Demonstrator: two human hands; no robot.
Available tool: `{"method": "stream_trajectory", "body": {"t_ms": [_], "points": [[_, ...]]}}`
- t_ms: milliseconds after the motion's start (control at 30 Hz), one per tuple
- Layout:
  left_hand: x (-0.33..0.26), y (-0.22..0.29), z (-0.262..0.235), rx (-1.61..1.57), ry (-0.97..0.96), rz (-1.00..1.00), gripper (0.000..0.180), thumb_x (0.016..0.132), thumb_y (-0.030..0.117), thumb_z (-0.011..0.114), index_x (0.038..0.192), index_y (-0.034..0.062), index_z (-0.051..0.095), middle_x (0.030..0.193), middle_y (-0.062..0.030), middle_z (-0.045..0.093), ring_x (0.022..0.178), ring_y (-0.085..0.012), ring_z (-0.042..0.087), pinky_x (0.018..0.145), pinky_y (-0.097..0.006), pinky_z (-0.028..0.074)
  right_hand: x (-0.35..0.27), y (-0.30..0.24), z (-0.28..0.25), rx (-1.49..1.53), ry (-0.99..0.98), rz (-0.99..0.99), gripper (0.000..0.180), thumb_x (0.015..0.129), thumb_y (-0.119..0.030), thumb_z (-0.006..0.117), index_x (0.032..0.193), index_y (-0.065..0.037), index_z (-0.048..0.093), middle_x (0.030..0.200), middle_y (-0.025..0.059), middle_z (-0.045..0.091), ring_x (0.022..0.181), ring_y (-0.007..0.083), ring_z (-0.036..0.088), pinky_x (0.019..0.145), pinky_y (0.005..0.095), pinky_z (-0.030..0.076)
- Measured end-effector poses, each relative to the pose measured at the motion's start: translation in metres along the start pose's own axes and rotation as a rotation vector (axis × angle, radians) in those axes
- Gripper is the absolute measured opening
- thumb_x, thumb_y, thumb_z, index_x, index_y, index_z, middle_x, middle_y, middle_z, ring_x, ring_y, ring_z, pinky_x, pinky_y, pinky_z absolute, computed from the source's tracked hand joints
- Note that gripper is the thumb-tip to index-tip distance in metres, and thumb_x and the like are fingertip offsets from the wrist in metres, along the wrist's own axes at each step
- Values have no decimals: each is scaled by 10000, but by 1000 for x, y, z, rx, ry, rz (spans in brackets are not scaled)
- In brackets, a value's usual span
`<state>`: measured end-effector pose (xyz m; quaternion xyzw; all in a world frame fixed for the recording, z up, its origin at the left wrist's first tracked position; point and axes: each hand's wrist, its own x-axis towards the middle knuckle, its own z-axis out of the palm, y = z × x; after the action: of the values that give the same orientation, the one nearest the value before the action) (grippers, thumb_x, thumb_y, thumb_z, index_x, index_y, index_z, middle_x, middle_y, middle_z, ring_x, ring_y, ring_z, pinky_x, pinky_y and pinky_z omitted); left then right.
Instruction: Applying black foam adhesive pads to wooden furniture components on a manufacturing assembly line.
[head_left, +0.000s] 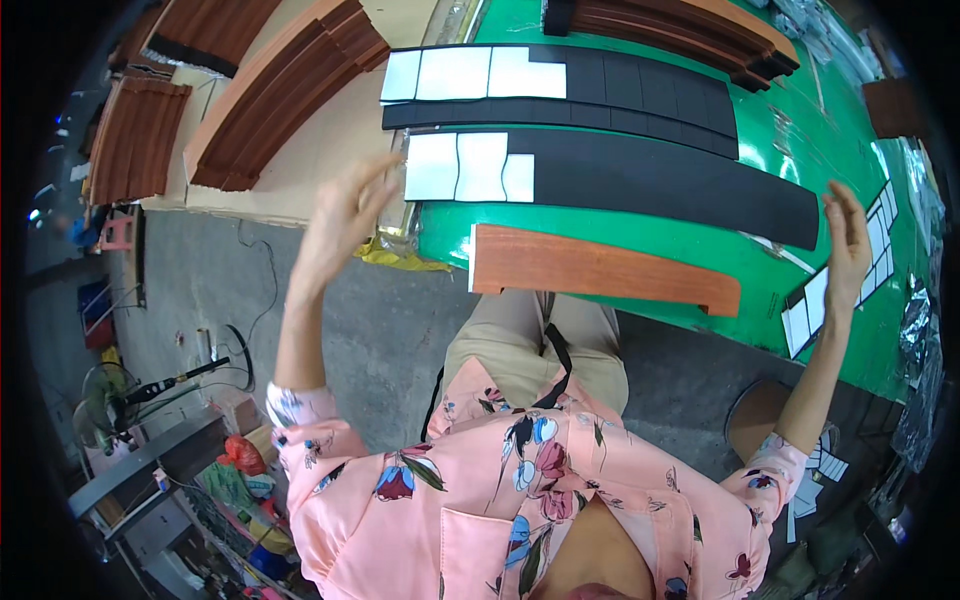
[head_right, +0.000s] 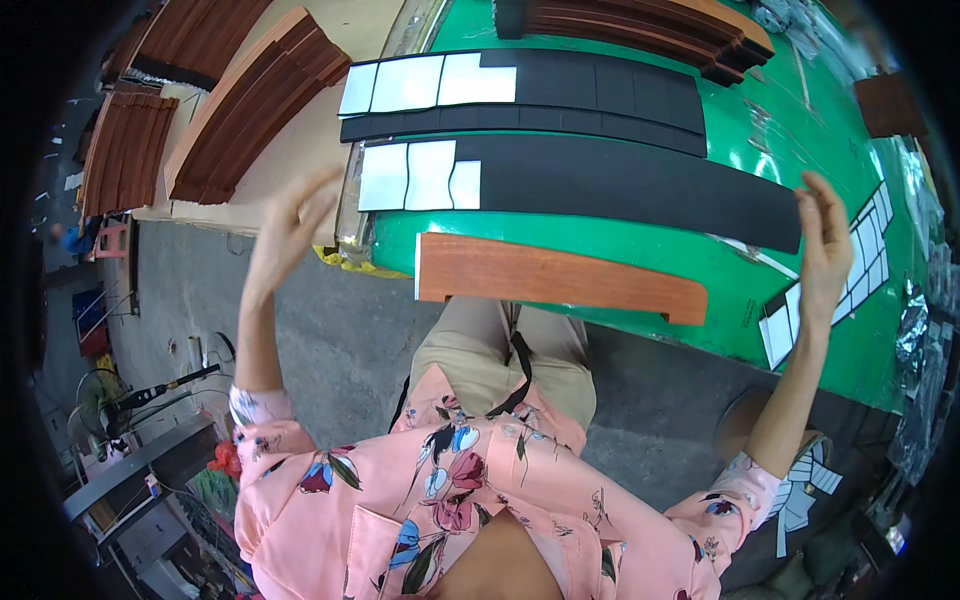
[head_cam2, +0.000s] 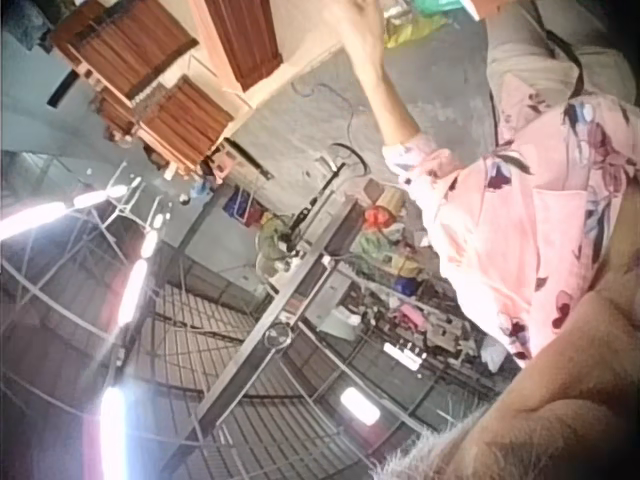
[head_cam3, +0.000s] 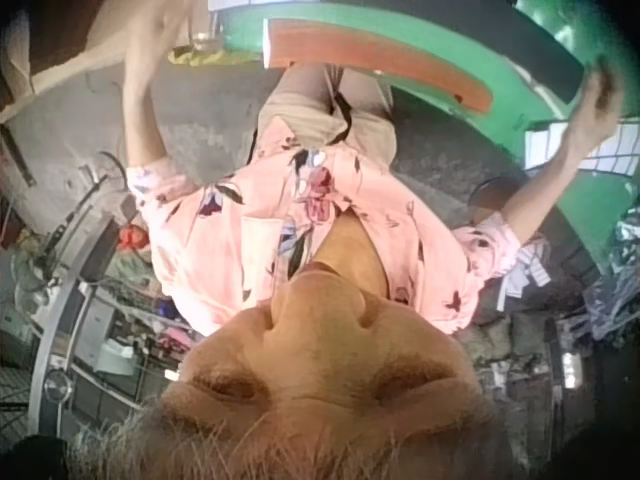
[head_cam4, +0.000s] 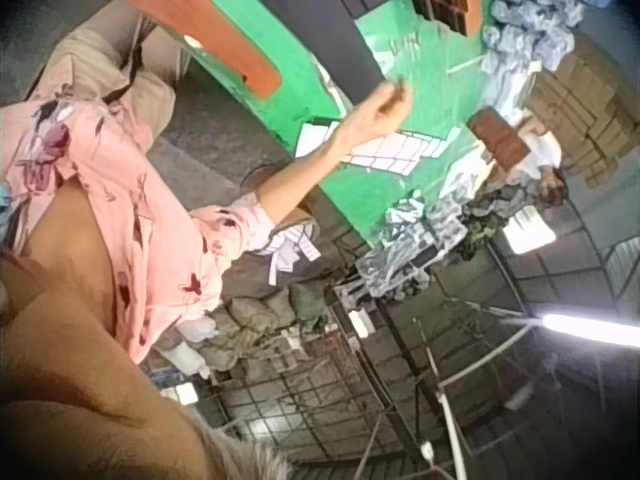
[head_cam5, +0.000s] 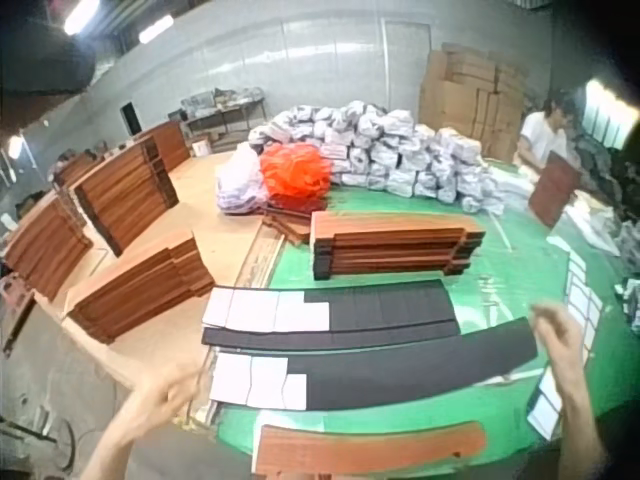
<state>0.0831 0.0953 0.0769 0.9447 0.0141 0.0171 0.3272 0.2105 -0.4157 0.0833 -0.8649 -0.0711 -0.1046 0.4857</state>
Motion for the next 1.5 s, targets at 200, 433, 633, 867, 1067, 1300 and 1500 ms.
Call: {"method": "stream_trajectory", "body": {"t_ms": [200,433,633,867,1067,1300,1500], "points": [[-83,6,59,-30,-154,180,408,792,133,654,1174,42,546,1174,-170,554,1079,-302,538,908,-368,432,-78,-52,77,-155,-445,-249,150,862,-100,565,969,-10,619,1015,102,617,954,202,588,847,293,456],[-92,8,110,182,78,395,588,637,89,714,1187,63,508,1142,-153,503,966,-302,552,800,-393,453,-115,-56,150,-251,-546,-407,449,751,-214,685,1149,-67,537,1193,121,527,1096,281,500,897,395,425],[-81,-13,120,382,217,573,549,625,75,693,1150,57,533,1146,-139,539,934,-276,569,773,-373,460,-117,-73,137,-735,-714,-481,664,672,-203,743,1256,-98,444,1313,117,423,1171,312,434,966,474,344],[-70,-10,97,355,139,612,501,633,86,686,1116,38,562,1112,-121,575,937,-267,570,790,-375,454,-113,-32,86,-651,-692,-244,543,733,-178,687,1229,-94,486,1251,110,504,1158,296,464,956,414,374],[-58,8,78,87,200,559,289,751,14,625,1031,17,553,878,-135,612,767,-291,587,645,-354,478,-99,-40,74,-539,-769,-274,293,827,-143,573,1104,-47,579,1068,140,612,965,312,576,822,392,456],[-64,8,84,75,166,483,286,787,56,621,1061,26,544,839,-132,601,746,-294,572,642,-366,467,-107,-34,79,-549,-690,-330,232,837,-122,558,1047,-35,600,987,133,634,923,305,592,802,391,461],[-57,-4,66,-179,1,274,335,842,88,580,1165,27,518,930,-147,619,827,-276,597,733,-336,477,-99,-38,79,-511,-641,-394,253,842,-155,568,1067,-43,601,1042,143,620,989,302,575,844,379,459]]}}
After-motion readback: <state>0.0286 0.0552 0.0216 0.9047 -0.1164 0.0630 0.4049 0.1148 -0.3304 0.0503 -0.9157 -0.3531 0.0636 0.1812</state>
